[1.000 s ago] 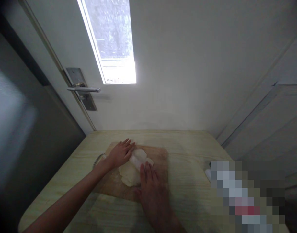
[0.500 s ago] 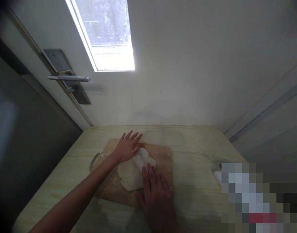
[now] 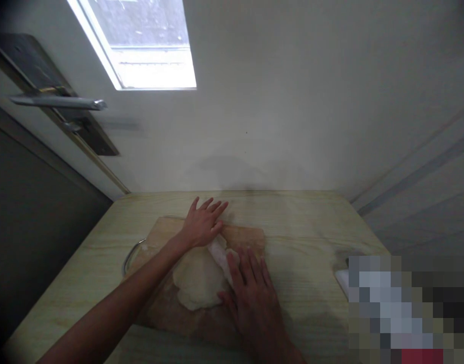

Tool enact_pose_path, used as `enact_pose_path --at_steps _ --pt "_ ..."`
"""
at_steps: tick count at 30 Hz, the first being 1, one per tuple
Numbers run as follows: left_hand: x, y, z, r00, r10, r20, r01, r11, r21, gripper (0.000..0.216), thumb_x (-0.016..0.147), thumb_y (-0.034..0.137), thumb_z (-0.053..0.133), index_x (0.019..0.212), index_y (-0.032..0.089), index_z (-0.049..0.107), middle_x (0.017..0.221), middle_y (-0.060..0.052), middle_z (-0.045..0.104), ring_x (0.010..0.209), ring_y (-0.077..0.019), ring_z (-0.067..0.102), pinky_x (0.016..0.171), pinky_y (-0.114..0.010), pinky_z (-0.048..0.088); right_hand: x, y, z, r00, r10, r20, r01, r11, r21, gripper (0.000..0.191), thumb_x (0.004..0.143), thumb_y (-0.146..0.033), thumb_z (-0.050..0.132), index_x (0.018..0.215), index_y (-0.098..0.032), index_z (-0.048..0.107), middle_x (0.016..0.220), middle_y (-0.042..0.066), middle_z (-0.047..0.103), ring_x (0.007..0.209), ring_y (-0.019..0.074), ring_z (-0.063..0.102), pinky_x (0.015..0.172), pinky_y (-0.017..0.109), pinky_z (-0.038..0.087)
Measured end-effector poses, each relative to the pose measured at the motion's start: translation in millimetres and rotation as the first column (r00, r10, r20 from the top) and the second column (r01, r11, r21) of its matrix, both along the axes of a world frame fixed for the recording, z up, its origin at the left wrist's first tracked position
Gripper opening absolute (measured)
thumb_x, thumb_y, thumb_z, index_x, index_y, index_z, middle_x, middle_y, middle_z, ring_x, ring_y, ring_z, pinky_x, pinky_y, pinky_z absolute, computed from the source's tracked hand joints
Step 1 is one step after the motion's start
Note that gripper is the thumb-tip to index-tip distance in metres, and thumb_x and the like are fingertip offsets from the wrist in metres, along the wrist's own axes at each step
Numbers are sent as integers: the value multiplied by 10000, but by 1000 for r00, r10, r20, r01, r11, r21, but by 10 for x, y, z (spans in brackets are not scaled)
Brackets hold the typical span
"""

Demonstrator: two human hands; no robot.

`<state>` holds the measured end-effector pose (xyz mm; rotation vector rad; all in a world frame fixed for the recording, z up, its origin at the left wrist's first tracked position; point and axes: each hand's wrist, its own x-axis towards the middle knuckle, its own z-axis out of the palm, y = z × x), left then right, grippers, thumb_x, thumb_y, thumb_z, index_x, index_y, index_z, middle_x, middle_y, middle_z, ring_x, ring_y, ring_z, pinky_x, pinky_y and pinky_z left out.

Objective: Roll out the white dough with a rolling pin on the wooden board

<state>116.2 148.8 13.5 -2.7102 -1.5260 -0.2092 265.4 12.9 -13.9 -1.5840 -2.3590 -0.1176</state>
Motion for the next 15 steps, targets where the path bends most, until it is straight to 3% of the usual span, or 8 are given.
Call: enact_pose_path --at_steps 9,15 --pt "112 140 -22 1000 -6 31 7 1000 -25 470 798 394 276 1227 212 336 1190 -42 486 1143 -228 352 978 -451 152 82 75 -28 999 -31 -30 29 998 -51 515 827 -406 327 1281 -169 279 1329 94 299 1241 247 135 945 476 256" --pt "188 223 -52 999 -6 44 7 1000 -21 451 799 398 274 1181 187 384 1079 -60 560 1021 -210 466 927 -399 252 152 126 -45 997 -61 -39 55 991 -124 592 803 -469 332 1298 -157 238 1339 106 274 1245 238 120 966 488 201"
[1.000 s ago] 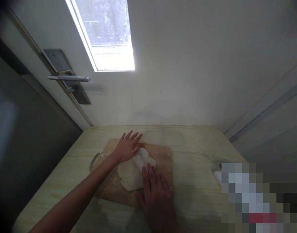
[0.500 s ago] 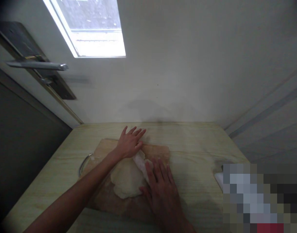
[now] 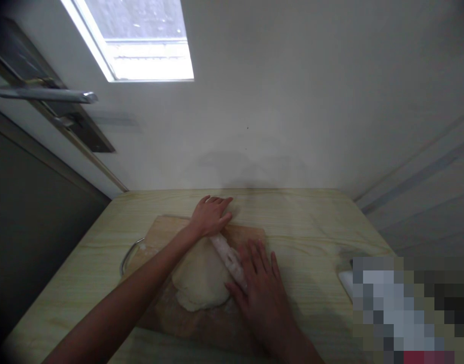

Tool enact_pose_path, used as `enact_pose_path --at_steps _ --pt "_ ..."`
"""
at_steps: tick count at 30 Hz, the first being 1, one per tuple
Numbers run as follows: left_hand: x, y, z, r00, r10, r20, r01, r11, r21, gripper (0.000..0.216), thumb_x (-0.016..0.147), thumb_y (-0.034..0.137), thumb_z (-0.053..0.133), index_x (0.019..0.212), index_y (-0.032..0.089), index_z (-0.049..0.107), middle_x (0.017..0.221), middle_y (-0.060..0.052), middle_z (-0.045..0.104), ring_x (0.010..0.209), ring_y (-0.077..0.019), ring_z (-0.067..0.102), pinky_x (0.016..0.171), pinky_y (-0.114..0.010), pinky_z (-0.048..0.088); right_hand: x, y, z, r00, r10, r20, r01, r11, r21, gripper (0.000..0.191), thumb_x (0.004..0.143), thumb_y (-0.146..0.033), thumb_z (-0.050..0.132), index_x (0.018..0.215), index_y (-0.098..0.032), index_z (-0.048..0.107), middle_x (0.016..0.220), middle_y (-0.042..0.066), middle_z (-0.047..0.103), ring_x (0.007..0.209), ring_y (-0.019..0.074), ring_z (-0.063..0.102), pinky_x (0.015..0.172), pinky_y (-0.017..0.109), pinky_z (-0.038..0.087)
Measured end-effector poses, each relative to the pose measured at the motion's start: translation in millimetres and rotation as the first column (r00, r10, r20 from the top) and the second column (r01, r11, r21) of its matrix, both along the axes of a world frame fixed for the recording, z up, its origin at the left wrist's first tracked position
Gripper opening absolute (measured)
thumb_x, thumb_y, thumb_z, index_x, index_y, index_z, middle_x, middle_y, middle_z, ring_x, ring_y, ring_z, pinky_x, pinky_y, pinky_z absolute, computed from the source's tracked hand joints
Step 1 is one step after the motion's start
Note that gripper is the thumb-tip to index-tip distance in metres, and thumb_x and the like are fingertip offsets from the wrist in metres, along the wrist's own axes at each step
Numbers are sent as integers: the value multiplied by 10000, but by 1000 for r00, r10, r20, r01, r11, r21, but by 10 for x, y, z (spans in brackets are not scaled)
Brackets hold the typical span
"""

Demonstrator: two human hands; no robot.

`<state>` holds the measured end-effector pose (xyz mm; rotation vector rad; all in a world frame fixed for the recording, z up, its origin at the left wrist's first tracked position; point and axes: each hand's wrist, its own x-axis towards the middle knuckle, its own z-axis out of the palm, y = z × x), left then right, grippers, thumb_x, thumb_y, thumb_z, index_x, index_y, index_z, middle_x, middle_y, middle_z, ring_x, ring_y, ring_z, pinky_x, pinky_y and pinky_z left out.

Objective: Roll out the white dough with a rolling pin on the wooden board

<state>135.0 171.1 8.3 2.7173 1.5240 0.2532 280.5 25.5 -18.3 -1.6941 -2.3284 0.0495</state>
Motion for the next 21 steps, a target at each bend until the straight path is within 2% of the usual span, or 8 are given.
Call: enact_pose_path --at_steps 5,15,21 --pt "37 38 11 1000 19 17 -19 1000 5 421 798 383 289 1137 174 426 1041 -68 574 970 -207 497 860 -355 323 39 45 -28 1000 -16 -9 15 1000 -27 629 790 -489 337 1310 -160 204 1355 112 230 1248 243 90 963 497 189" --pt "97 81 15 998 66 7 -67 998 6 459 793 431 286 1147 160 393 1002 -83 575 932 -227 504 789 -355 367 115 129 -27 998 -42 -37 36 989 -143 640 793 -526 290 1306 -154 206 1368 113 168 1249 218 45 966 480 188" --pt "178 144 6 998 51 30 -51 999 12 431 792 403 296 1122 154 415 1002 -91 568 937 -224 502 823 -361 343 156 167 9 997 -47 -68 33 980 -197 653 794 -531 280 1311 -145 177 1370 123 145 1246 216 31 970 482 166"
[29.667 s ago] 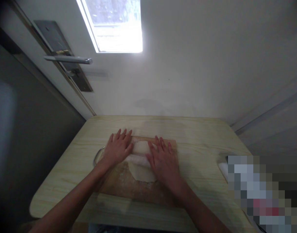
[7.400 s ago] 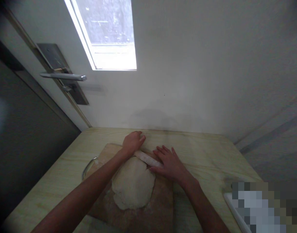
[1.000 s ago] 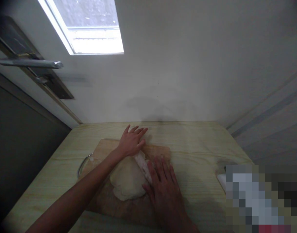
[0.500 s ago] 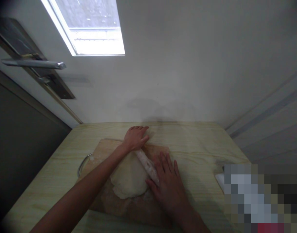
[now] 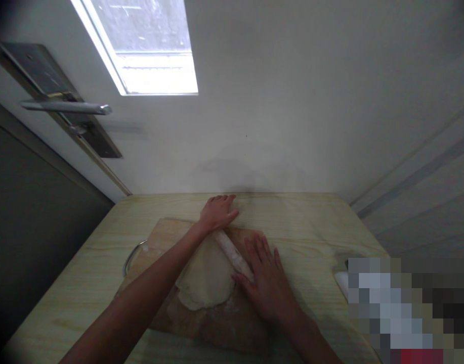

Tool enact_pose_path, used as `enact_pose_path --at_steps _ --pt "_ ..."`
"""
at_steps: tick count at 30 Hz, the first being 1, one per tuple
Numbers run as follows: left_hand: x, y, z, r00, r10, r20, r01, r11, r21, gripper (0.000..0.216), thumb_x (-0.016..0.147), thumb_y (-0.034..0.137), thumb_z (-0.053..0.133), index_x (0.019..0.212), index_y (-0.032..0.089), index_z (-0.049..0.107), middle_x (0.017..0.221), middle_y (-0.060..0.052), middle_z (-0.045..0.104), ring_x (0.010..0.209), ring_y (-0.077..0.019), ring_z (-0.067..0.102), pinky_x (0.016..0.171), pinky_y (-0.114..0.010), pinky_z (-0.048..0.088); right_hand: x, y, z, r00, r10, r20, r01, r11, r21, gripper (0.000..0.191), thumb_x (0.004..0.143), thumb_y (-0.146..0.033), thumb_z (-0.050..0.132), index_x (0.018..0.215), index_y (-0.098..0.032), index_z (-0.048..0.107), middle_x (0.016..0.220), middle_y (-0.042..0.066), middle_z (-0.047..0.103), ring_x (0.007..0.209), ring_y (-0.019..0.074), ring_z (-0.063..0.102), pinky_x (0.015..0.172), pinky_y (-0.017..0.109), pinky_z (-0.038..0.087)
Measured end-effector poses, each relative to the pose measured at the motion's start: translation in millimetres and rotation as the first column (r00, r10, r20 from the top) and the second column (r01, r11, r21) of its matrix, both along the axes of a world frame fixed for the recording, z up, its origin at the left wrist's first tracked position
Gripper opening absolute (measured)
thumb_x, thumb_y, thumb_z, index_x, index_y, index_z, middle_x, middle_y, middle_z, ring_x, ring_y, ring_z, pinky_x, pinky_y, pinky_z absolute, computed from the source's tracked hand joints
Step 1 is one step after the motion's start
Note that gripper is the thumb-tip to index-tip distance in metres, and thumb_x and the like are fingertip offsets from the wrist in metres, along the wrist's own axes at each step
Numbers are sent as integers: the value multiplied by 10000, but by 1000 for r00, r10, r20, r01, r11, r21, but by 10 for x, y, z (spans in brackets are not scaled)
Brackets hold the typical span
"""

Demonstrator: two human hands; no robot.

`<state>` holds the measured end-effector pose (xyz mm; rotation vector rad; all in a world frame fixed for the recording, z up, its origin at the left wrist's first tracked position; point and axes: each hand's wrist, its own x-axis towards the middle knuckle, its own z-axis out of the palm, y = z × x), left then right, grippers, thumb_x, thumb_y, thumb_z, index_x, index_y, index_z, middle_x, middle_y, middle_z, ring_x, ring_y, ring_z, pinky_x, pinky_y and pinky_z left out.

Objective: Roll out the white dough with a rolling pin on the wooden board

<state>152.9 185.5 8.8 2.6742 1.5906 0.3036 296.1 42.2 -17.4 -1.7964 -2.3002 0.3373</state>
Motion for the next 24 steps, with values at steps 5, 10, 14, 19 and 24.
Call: enact_pose_path --at_steps 5,10,14,19,24 --pt "65 61 -7 1000 -8 18 8 1000 4 411 795 390 293 1087 147 448 996 -90 577 937 -215 509 854 -362 325 32 43 11 1000 3 -29 -3 1000 -1 650 793 -517 302 1313 -151 168 1366 122 170 1247 213 56 968 478 173" --pt "89 93 -6 999 -16 31 15 1000 5 391 810 358 268 1081 147 456 1010 -80 579 952 -194 507 872 -349 319 38 72 -9 999 14 -51 -14 1000 2 628 796 -512 306 1308 -167 194 1369 122 163 1248 221 54 958 491 184" --pt "125 129 -15 998 -50 26 49 999 17 362 813 332 270 1047 152 480 1006 -70 583 949 -183 509 884 -349 310 58 106 -10 998 -3 -66 3 1000 -4 627 790 -530 303 1301 -176 223 1369 123 161 1246 236 54 952 500 180" --pt "270 185 -6 992 -124 -4 124 992 36 330 811 301 278 946 143 535 925 -71 603 894 -185 530 874 -358 317 152 176 27 996 -64 -64 61 997 -39 654 761 -589 294 1264 -172 321 1365 139 178 1242 268 77 943 506 183" --pt "412 201 0 976 -211 -49 213 976 39 270 778 275 343 844 136 565 890 -87 596 878 -189 532 867 -349 323 233 208 3 994 -93 -62 93 996 0 636 765 -591 280 1251 -186 345 1359 146 203 1240 281 81 932 519 184"
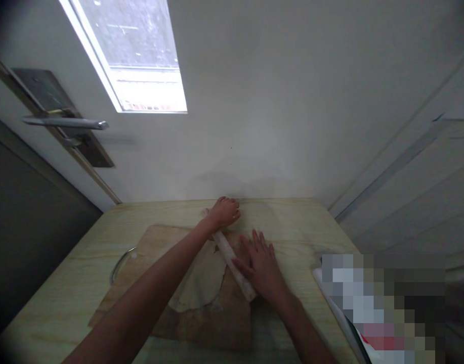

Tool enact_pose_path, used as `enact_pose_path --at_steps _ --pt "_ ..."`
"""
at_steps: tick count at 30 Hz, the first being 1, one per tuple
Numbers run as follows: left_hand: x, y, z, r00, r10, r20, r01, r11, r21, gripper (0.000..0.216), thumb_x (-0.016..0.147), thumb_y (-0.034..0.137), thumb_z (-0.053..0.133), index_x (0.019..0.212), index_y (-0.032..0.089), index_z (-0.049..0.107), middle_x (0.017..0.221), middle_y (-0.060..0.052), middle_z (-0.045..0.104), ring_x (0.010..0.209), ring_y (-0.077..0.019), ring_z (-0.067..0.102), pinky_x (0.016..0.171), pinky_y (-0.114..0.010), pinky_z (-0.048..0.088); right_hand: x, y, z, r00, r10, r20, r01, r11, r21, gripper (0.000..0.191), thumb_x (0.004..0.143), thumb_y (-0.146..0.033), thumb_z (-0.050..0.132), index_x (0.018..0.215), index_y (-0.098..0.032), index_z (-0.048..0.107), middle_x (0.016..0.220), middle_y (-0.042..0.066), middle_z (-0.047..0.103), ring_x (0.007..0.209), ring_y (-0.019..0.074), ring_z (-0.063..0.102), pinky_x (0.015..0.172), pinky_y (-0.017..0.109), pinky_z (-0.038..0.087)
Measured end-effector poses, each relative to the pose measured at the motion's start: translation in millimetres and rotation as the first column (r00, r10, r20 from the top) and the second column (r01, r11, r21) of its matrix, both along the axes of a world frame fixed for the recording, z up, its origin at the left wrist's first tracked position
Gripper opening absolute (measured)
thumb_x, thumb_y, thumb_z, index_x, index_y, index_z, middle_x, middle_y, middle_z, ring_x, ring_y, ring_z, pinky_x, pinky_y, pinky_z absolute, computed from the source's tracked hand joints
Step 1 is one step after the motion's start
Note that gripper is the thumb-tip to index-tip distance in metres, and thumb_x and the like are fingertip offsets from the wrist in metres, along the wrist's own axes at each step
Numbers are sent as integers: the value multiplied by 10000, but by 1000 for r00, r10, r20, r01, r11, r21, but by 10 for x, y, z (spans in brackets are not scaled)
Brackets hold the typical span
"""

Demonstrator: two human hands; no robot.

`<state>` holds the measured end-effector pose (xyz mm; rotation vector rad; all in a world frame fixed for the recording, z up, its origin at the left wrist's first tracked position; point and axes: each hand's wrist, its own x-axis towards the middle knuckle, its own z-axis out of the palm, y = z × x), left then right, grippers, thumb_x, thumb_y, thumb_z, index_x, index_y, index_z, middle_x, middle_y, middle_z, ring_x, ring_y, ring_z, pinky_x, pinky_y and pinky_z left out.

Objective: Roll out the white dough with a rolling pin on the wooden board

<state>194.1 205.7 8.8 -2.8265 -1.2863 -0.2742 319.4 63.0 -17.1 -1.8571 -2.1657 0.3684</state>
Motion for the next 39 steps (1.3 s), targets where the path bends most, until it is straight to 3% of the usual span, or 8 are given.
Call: enact_pose_path --at_steps 8,14,16,20,24,30,34,39 --pt "-191 -85 18 996 -17 -88 13 999 -46 240 777 281 378 888 153 549 953 -91 573 915 -190 524 803 -319 384 -142 -58 70 995 80 55 -90 976 200 534 796 -516 313 1201 -184 418 1356 142 217 1245 268 39 940 490 206" --pt "-528 -311 55 988 79 -135 -88 994 -59 415 778 386 395 1150 201 402 1240 -89 415 1134 -208 373 915 -380 289 -419 -198 89 975 187 118 -212 943 258 531 814 -460 323 1240 -144 361 1333 151 270 1244 249 90 962 457 217" --pt "-657 -450 85 981 133 -141 -141 989 -48 420 801 396 342 1171 200 386 1251 -96 407 1141 -222 365 920 -424 270 -504 -260 79 972 187 144 -221 937 269 550 813 -448 336 1241 -104 352 1318 167 292 1240 251 116 964 453 226" --pt "-947 -835 151 969 205 -140 -208 978 -14 378 842 361 240 1050 187 503 1123 -90 525 1100 -230 414 926 -473 232 -615 -390 102 966 168 198 -221 933 284 483 811 -368 385 1216 -104 391 1304 148 327 1228 261 174 952 449 266" --pt "-1207 -1290 164 950 300 -81 -298 954 36 383 850 335 228 985 162 541 1070 -95 561 1078 -204 440 938 -411 255 -639 -492 158 959 190 210 -250 916 314 394 829 -274 364 1191 -132 419 1275 126 382 1192 233 283 926 424 319" --pt "-1368 -1793 55 916 400 -17 -400 916 18 429 845 365 238 1115 116 462 1130 -124 530 1048 -199 476 924 -348 318 -623 -512 250 943 252 216 -314 888 337 383 817 -335 392 1156 -169 460 1251 99 422 1183 221 304 942 428 285" --pt "-1375 -1834 -4 902 431 26 -431 902 12 434 847 357 240 1136 108 446 1193 -135 475 1105 -205 427 940 -356 307 -661 -480 281 940 239 243 -315 880 356 359 825 -312 375 1134 -164 484 1225 100 452 1142 228 366 918 420 308" --pt "-1352 -1658 -26 877 476 65 -476 879 -9 402 864 336 201 1160 190 431 1247 -75 430 1160 -200 360 944 -373 288 -719 -433 319 941 205 268 -296 882 366 345 826 -290 369 1122 -167 495 1204 81 478 1099 222 416 882 395 345"
